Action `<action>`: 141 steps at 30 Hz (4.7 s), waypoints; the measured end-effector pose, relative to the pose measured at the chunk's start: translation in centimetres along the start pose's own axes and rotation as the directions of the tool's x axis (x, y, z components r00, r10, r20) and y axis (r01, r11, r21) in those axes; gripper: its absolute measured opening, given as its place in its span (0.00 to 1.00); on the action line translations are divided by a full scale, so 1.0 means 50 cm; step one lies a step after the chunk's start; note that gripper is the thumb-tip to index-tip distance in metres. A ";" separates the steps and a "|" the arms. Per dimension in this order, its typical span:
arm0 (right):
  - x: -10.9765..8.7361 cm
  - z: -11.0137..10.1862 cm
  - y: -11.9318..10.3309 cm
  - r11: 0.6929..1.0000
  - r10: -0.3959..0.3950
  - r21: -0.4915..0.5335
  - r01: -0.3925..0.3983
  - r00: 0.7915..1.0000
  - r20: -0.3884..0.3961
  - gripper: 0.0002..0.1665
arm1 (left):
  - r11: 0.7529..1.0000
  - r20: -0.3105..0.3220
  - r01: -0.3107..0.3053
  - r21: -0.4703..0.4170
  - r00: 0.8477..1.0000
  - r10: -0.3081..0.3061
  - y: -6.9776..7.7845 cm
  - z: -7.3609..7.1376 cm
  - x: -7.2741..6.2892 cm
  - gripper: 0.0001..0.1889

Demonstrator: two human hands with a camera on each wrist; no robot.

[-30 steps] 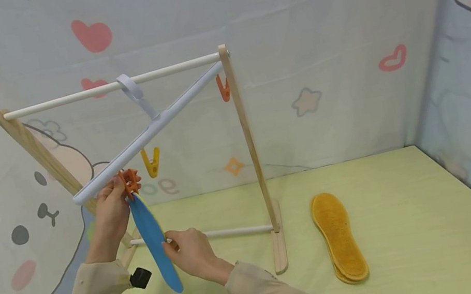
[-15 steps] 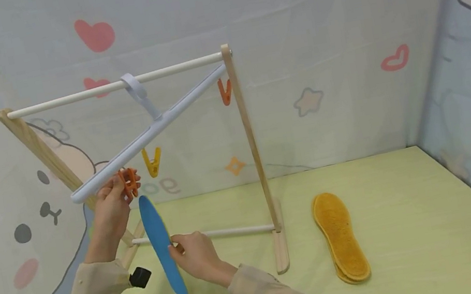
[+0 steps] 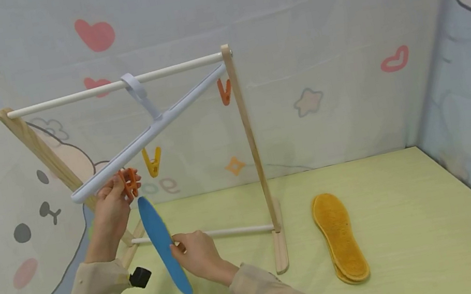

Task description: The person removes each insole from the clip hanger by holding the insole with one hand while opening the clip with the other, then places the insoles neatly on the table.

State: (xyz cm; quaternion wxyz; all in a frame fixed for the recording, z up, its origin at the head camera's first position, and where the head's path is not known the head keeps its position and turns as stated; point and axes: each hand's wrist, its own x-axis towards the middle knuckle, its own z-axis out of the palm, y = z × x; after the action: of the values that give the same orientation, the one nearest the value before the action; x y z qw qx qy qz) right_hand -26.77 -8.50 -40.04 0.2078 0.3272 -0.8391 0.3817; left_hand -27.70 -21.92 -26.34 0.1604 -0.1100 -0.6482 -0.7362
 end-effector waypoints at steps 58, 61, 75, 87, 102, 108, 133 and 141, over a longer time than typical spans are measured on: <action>-0.031 -0.034 0.017 0.992 0.019 0.127 -0.015 0.999 -0.031 0.07 | 0.982 -0.102 0.189 -0.021 0.976 -0.190 0.006 -0.015 -0.008 0.19; -0.034 -0.034 0.019 0.989 0.018 0.150 -0.013 0.999 -0.036 0.07 | 0.978 -0.087 0.194 -0.080 0.976 -0.200 0.003 -0.017 -0.009 0.19; -0.043 -0.041 0.032 0.982 0.036 0.184 -0.028 0.999 -0.041 0.09 | 0.970 -0.115 0.217 -0.114 0.966 -0.230 -0.014 -0.015 -0.019 0.20; -0.051 -0.051 0.042 0.973 0.060 0.225 -0.048 0.997 -0.049 0.11 | 0.970 -0.095 0.209 -0.122 0.971 -0.221 -0.056 -0.004 -0.037 0.24; -0.061 -0.081 0.055 0.973 0.070 0.227 -0.051 0.995 -0.075 0.09 | 0.979 -0.144 0.195 -0.065 0.969 -0.203 -0.064 0.022 -0.045 0.18; -0.060 -0.101 0.053 0.972 0.062 0.232 -0.041 0.994 -0.087 0.08 | 0.983 -0.129 0.183 -0.011 0.975 -0.183 -0.065 0.027 -0.049 0.16; -0.100 -0.198 0.085 0.970 0.081 0.239 -0.045 0.986 -0.146 0.07 | 0.984 0.002 -0.001 0.176 1.000 0.001 -0.053 0.055 -0.107 0.09; -0.115 -0.231 0.094 0.974 0.067 0.227 -0.024 0.980 -0.185 0.07 | 0.973 0.032 -0.011 0.229 0.999 0.004 -0.048 0.070 -0.127 0.08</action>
State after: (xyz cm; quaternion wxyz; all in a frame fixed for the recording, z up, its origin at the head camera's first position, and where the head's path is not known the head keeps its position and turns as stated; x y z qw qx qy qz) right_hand -24.93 5.03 -38.66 0.2404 0.2908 -0.7742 0.5082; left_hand -22.89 -17.60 -30.41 0.1646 -0.1046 -0.7309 -0.6540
